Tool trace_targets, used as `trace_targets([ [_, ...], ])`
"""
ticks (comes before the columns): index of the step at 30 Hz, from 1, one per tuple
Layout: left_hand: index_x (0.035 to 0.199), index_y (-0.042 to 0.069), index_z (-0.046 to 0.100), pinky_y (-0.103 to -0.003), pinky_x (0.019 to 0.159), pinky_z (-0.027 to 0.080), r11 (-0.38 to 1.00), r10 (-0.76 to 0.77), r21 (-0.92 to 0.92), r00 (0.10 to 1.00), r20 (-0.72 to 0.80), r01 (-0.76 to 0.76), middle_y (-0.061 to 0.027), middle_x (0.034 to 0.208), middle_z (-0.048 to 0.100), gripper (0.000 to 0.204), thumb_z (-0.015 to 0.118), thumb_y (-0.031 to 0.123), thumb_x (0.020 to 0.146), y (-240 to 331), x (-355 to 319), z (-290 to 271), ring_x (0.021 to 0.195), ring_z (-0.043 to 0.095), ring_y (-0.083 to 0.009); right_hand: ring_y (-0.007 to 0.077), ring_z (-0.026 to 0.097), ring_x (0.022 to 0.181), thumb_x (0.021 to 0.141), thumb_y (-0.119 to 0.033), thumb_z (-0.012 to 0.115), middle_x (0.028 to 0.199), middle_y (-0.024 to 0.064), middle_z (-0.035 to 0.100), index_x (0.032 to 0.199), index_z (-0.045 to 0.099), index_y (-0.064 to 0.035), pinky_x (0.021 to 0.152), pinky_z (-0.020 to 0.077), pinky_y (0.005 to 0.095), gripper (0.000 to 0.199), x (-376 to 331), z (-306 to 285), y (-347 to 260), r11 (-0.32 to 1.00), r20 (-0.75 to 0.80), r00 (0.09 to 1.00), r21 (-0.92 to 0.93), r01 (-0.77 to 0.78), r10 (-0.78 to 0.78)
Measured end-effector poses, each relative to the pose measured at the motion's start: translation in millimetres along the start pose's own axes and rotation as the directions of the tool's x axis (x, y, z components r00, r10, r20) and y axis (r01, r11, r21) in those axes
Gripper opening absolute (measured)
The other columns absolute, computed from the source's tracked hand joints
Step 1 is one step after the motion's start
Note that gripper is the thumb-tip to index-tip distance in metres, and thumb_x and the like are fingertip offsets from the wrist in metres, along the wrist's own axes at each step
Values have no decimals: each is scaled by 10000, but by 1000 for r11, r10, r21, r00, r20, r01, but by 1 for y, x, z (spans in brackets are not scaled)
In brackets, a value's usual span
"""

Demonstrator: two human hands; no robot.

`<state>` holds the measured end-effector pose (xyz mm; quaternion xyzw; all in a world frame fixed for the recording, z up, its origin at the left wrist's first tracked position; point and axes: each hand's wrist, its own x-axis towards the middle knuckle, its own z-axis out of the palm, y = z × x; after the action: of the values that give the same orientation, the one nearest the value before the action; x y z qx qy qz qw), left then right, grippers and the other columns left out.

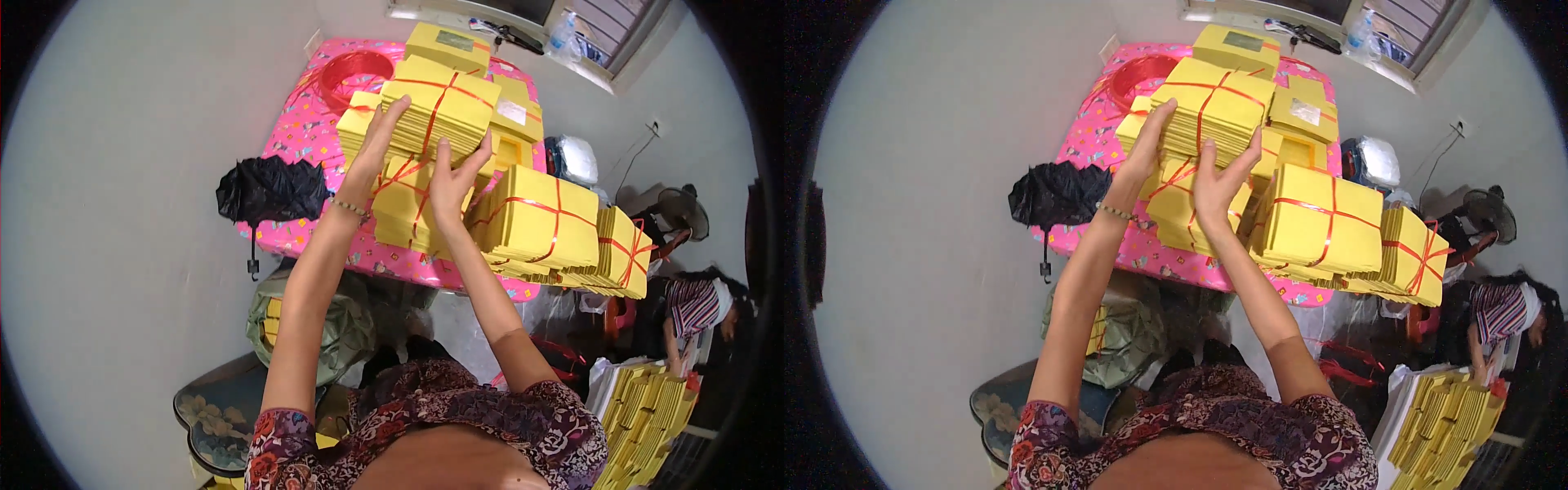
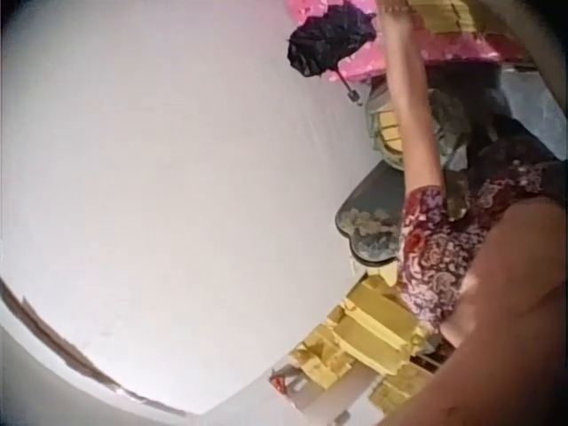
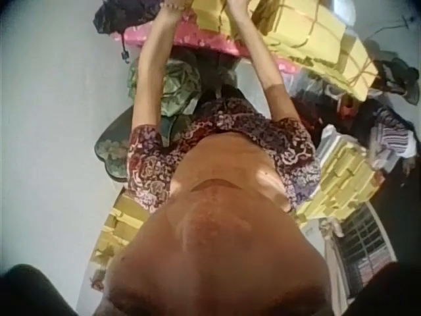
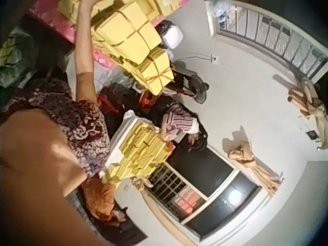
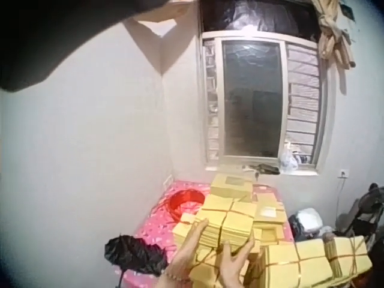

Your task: Packing bundles of yellow paper tied with red string into a large green woven sack.

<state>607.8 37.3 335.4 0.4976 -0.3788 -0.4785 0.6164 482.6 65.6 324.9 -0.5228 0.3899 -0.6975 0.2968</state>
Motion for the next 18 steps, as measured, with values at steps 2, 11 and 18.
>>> trace_targets([
  [2,1287,73,418,-354,939,359,998,9,-60,998,-62,-13,-64,1221,510,677,548,540,815,-5,-8,-11,1120,468,-185,374,232,1295,824,-117,591,1369,244,248,1365,179,61,1065,181,440,702,-14,4,-15,1000,40,999,1,17,-17],
  [11,1227,82,463,-413,866,458,760,-2,-596,915,-403,-261,-79,1153,562,618,480,533,804,0,-122,-78,1052,542,-214,396,251,1285,782,-150,631,1372,254,291,1322,304,60,1050,180,467,665,-109,5,-103,907,573,759,-66,416,-307],
  [18,1222,52,486,-343,908,423,659,-132,-568,667,-733,-493,-96,1200,539,573,464,478,840,-62,-295,-156,1075,528,-225,313,282,1259,783,-163,653,1363,212,279,1362,199,52,1047,204,415,766,-198,-6,-80,996,758,648,-93,-4,73],
])
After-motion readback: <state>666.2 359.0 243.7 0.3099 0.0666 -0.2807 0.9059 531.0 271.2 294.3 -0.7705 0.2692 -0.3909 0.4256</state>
